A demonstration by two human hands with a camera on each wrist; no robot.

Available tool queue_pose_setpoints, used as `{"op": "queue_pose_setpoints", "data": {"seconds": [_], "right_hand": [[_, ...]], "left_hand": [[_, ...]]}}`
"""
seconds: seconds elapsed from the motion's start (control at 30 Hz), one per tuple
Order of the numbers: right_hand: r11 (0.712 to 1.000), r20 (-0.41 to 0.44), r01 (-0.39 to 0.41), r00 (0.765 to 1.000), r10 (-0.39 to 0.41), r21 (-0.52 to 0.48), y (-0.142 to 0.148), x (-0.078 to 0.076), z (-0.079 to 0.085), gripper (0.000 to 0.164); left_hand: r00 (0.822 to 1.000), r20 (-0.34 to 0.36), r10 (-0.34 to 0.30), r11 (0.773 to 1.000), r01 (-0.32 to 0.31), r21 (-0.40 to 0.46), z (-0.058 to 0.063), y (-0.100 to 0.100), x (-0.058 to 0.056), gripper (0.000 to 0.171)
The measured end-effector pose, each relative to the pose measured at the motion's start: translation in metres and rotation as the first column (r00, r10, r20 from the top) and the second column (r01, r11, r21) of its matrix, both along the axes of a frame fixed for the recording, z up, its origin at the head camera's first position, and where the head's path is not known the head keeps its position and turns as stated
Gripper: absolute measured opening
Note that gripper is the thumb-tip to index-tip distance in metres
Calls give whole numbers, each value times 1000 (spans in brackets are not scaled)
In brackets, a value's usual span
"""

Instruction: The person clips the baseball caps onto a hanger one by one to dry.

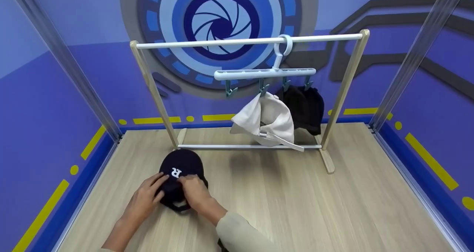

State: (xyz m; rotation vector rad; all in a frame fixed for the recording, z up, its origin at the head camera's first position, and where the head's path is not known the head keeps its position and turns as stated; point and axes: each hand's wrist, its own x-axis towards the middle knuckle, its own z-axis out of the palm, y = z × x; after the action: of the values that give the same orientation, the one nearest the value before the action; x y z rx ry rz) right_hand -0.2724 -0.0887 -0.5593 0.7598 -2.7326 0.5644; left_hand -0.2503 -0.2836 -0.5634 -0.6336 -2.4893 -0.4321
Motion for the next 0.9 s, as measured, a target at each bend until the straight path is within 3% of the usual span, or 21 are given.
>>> {"op": "queue_pose_setpoints", "data": {"seconds": [0.17, 0.4, 0.63, 0.9], "right_hand": [[1000, -33, -11, 999, 10, -13, 1, -1, -1, 17], [1000, -110, -7, 994, 5, -11, 3, 0, -1, 35], [999, -88, 16, 996, -20, -46, 10, -2, 4, 17], [997, -84, -3, 996, -4, -76, 18, -9, 14, 12]], "left_hand": [[999, -10, 43, 999, -43, 4, 4, 5, 0, 38], [995, -47, 88, 996, -87, 32, 9, 12, -2, 26], [993, -79, 93, 995, -91, 31, 13, 20, -4, 22], [994, -67, 85, 994, -79, 79, 21, 27, -8, 22]]}}
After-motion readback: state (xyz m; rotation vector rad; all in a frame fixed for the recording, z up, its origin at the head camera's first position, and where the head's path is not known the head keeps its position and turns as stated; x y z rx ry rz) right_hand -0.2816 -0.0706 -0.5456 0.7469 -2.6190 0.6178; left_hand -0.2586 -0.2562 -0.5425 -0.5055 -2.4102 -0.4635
